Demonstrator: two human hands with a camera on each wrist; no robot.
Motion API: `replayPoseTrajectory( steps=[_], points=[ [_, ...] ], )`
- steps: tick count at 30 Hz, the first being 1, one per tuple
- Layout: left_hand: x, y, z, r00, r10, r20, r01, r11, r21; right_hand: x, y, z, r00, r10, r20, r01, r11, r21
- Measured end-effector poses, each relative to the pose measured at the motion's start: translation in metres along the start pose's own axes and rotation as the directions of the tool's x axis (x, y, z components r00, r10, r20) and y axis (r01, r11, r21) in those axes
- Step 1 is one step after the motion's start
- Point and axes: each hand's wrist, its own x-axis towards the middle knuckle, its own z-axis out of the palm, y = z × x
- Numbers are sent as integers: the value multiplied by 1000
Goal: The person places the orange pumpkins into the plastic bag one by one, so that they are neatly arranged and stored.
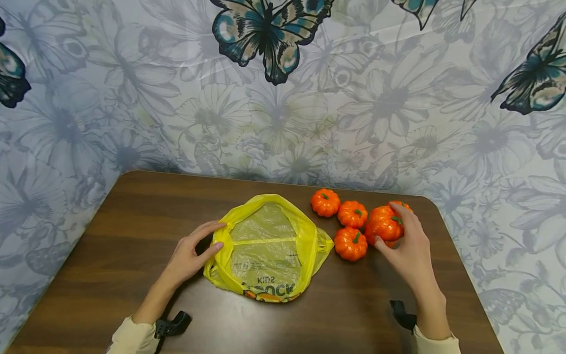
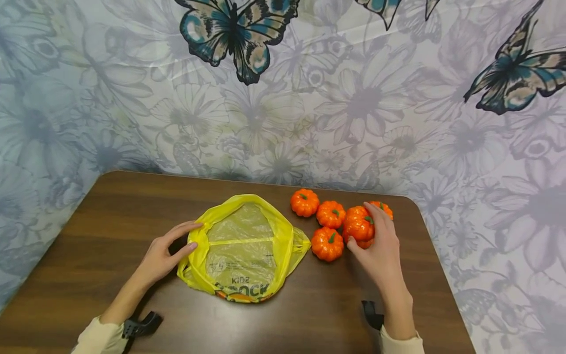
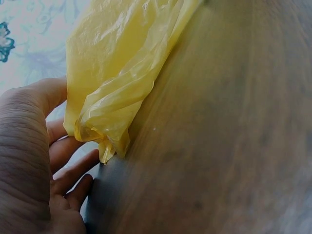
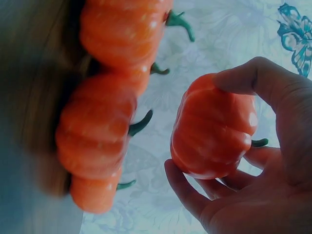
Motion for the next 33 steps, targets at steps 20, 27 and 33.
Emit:
replayPoseTrajectory(
  steps=[20, 27, 33],
  points=[
    [2, 1, 1, 999, 23, -29, -23, 1000, -5, 18, -58, 51, 988, -105, 114, 94, 991, 97],
    [1, 2, 0, 1000, 4, -17, -4, 1000, -4, 17, -82, 73, 970, -168, 177, 150, 982, 111],
    [1, 1, 0, 1000, 7, -18, -7, 1000, -4, 18, -91, 83, 964, -167, 209, 140, 980, 138]
  ],
)
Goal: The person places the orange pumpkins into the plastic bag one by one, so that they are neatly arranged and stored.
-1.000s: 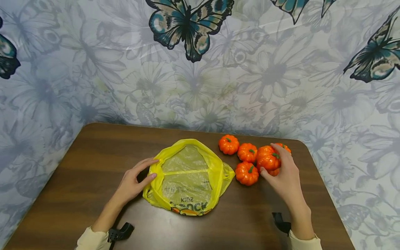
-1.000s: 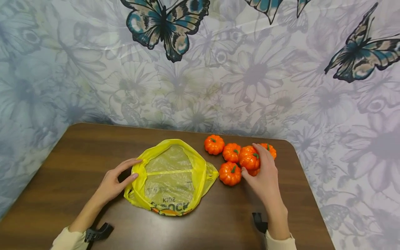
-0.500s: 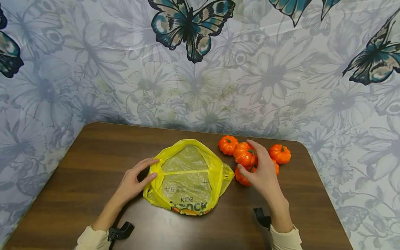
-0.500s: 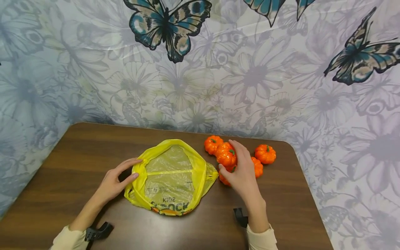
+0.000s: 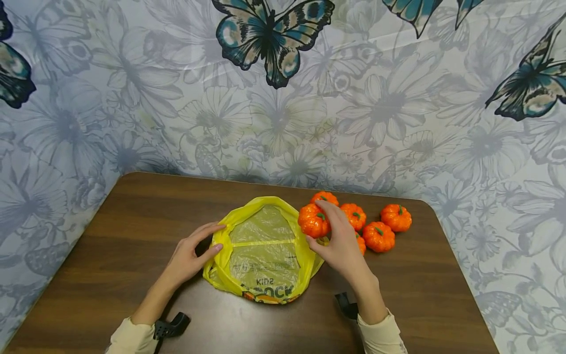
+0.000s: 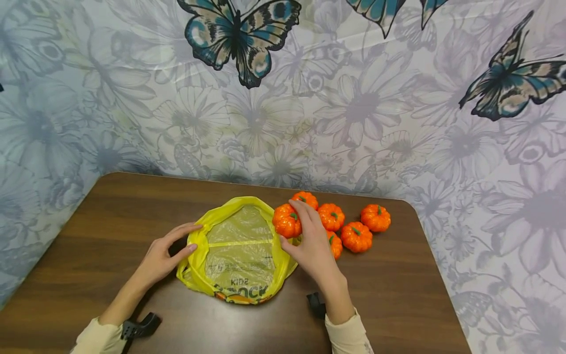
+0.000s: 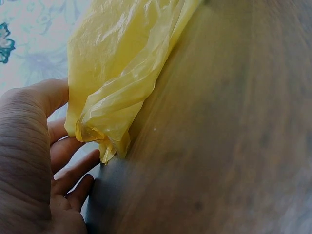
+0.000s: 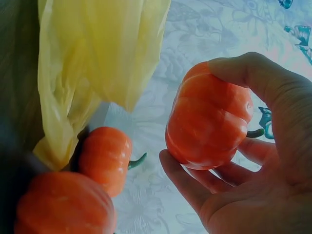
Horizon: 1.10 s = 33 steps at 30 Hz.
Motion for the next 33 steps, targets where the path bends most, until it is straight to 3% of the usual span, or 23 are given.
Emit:
replayPoseTrajectory(
  steps=[13, 33],
  points=[
    [-1, 2, -2, 1000, -5, 7, 5, 1000, 14, 10, -14, 18, 997, 40, 72, -43, 998, 34],
    [2, 0, -4, 1000, -2, 11, 2, 1000, 15, 33, -45, 45, 991, -4, 137, -7, 997, 80]
  ],
)
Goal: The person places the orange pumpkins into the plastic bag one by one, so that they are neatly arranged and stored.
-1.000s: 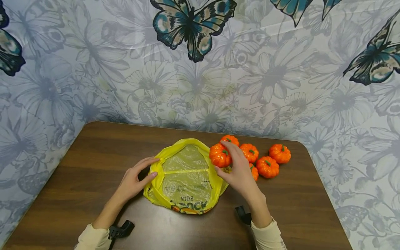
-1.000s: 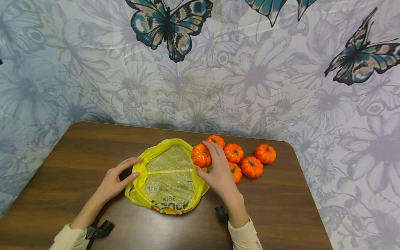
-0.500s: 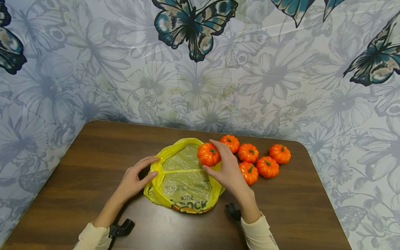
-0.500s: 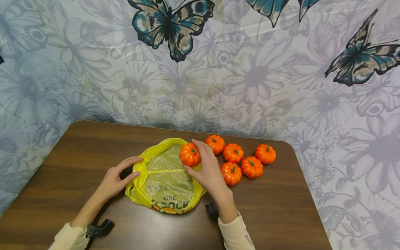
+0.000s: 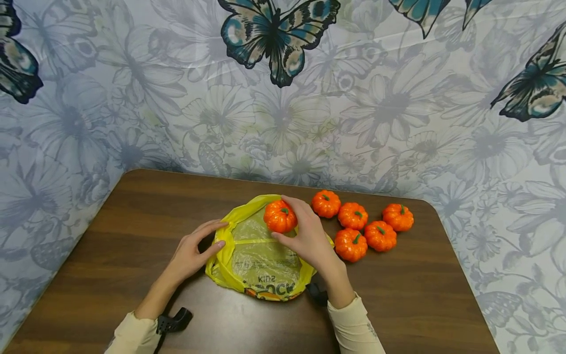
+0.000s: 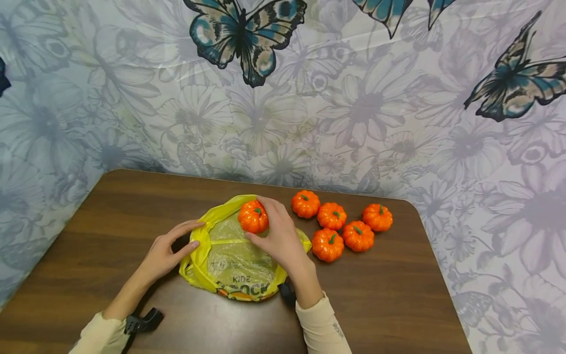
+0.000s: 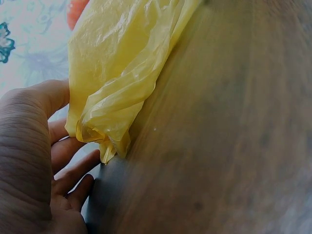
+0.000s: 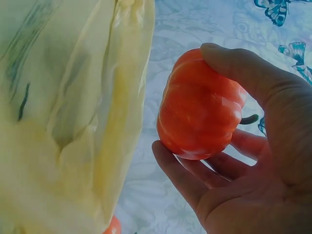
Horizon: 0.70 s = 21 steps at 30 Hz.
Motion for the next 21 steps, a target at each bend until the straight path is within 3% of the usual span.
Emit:
replayPoseTrajectory(
  steps=[13, 21],
  points=[
    [7, -5, -2, 1000, 11, -4, -11, 1000, -3, 22, -21, 22, 999, -38, 20, 37, 999, 37],
    [10, -10, -3, 1000, 16, 1, -16, 1000, 2, 27, -22, 44, 995, -14, 101, 11, 1000, 26]
  ],
)
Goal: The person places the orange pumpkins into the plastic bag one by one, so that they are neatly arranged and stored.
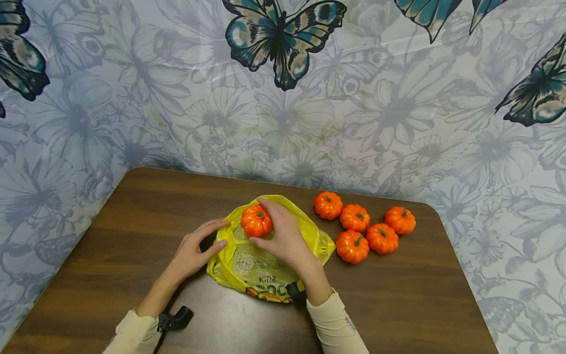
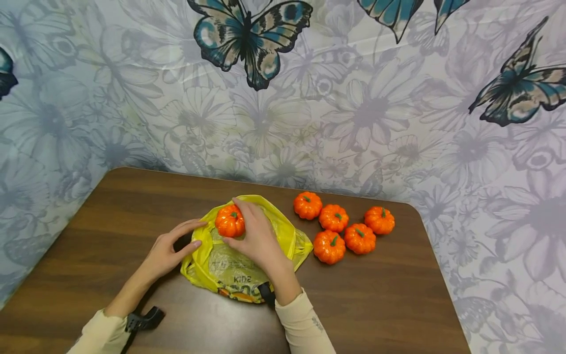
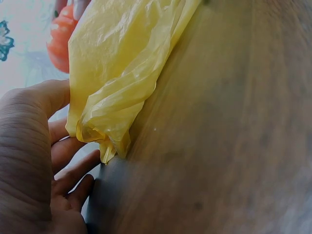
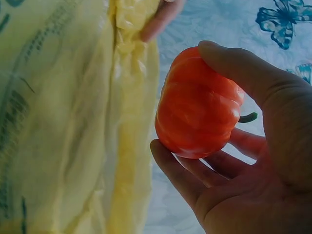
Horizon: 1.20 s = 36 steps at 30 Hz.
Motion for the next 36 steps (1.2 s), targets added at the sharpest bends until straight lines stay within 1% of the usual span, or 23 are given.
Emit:
replayPoseTrajectory(
  steps=[5, 13, 16, 21, 29, 36],
  points=[
    [1, 0, 0, 1000, -1, 7, 1, 1000, -6, 1, 2, 9, 999, 19, 33, -19, 1000, -1],
    [2, 1, -2, 1000, -9, 5, 9, 1000, -5, 3, 9, 19, 999, 14, 47, -12, 999, -41],
    [2, 1, -2, 1000, -10, 6, 10, 1000, 2, 3, 12, 22, 997, 30, 68, -27, 999, -43],
    [1, 2, -1, 1000, -17, 12, 17, 1000, 14, 4, 15, 29, 991, 67, 117, -65, 998, -14],
    [2, 2, -1, 1000, -16, 12, 16, 1000, 13, 3, 14, 37, 993, 13, 118, -11, 1000, -18],
    [2, 2, -1, 1000, -13, 5, 13, 1000, 16, 3, 14, 42, 990, 25, 138, -25, 1000, -6]
  ],
)
